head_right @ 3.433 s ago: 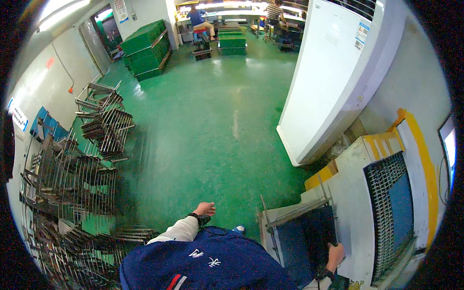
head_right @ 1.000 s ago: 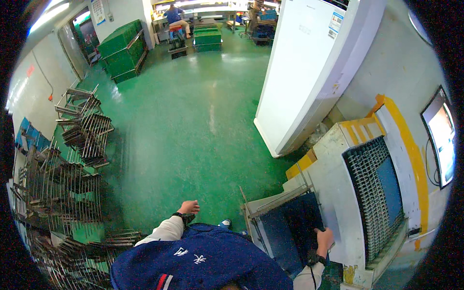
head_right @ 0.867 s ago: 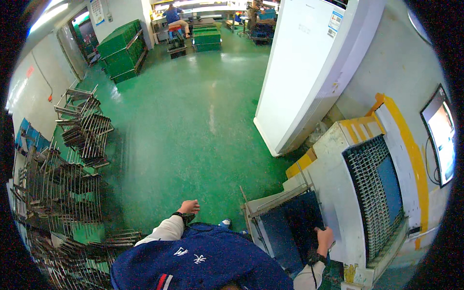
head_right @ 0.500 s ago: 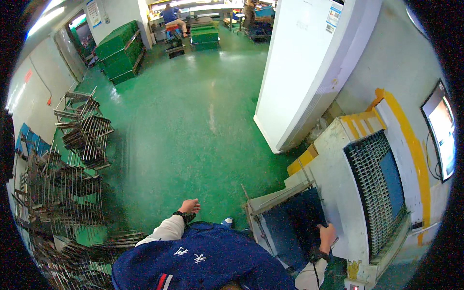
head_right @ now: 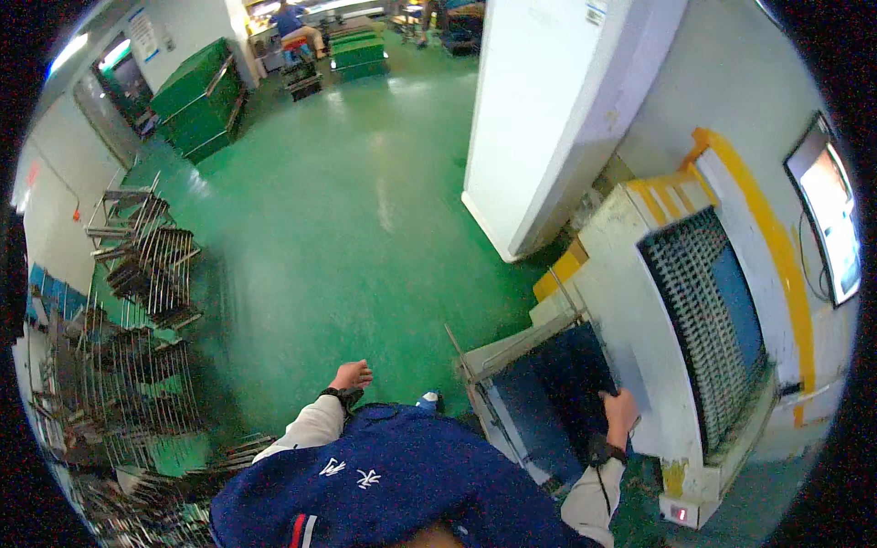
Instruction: Unloading processed blue metal sheets from a machine and placing them into a vertical storage rack.
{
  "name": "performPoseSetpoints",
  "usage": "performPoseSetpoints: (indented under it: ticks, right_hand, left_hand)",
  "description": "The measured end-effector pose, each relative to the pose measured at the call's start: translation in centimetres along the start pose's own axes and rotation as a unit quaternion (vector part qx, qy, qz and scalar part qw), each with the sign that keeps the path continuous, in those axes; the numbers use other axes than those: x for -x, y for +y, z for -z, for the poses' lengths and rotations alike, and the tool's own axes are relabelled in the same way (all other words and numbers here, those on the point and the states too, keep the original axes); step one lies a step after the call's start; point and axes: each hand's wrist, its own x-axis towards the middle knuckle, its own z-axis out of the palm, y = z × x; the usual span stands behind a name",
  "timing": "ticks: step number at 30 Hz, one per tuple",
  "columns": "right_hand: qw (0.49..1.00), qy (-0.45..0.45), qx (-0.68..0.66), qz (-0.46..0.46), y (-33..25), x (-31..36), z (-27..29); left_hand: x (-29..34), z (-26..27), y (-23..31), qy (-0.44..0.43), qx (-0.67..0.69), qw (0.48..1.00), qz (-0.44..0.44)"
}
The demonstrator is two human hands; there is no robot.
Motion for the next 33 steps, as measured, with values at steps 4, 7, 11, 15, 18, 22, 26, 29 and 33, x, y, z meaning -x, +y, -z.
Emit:
performPoseSetpoints:
  ticks: [4,7,11,15,18,22,26,29,33]
  right_hand:
    - [1.0,-0.001,-0.005,-0.003,-1.0,0.8,1.2]
    - [1.0,-0.014,0.002,0.019,-1.0,0.9,1.6]
    - [0.997,-0.037,-0.048,0.047,0.6,-0.3,0.2]
    - [0.991,-0.007,-0.076,0.106,2.4,-0.1,-1.6]
    - [0.991,-0.008,-0.083,0.105,2.6,0.0,-1.4]
    - [0.99,-0.037,-0.037,0.13,2.3,0.1,2.4]
    - [0.993,-0.002,-0.064,0.1,2.1,1.5,8.9]
    - [0.987,0.053,-0.074,0.135,3.8,3.0,14.3]
    - [0.985,0.128,-0.062,0.098,7.9,4.7,18.8]
  left_hand:
    - [0.3,-1.1,0.2,-0.002,0.01,1.0,0.0]
    - [0.6,-1.7,-0.2,0.001,0.008,1.0,0.008]
    - [0.9,-2.3,-0.6,-0.003,0.0,1.0,-0.004]
    - [1.6,-3.3,-0.6,0.005,-0.021,1.0,-0.015]
    - [1.7,-4.1,-0.4,0.001,-0.04,0.999,-0.015]
    - [0.6,-4.7,-0.1,-0.04,0.011,0.999,-0.014]
    - [-0.9,-5.0,0.5,-0.081,-0.008,0.997,-0.004]
    - [-1.2,-5.6,0.4,-0.028,-0.038,0.999,-0.008]
    - [-2.1,-6.6,0.6,-0.103,-0.057,0.993,-0.014]
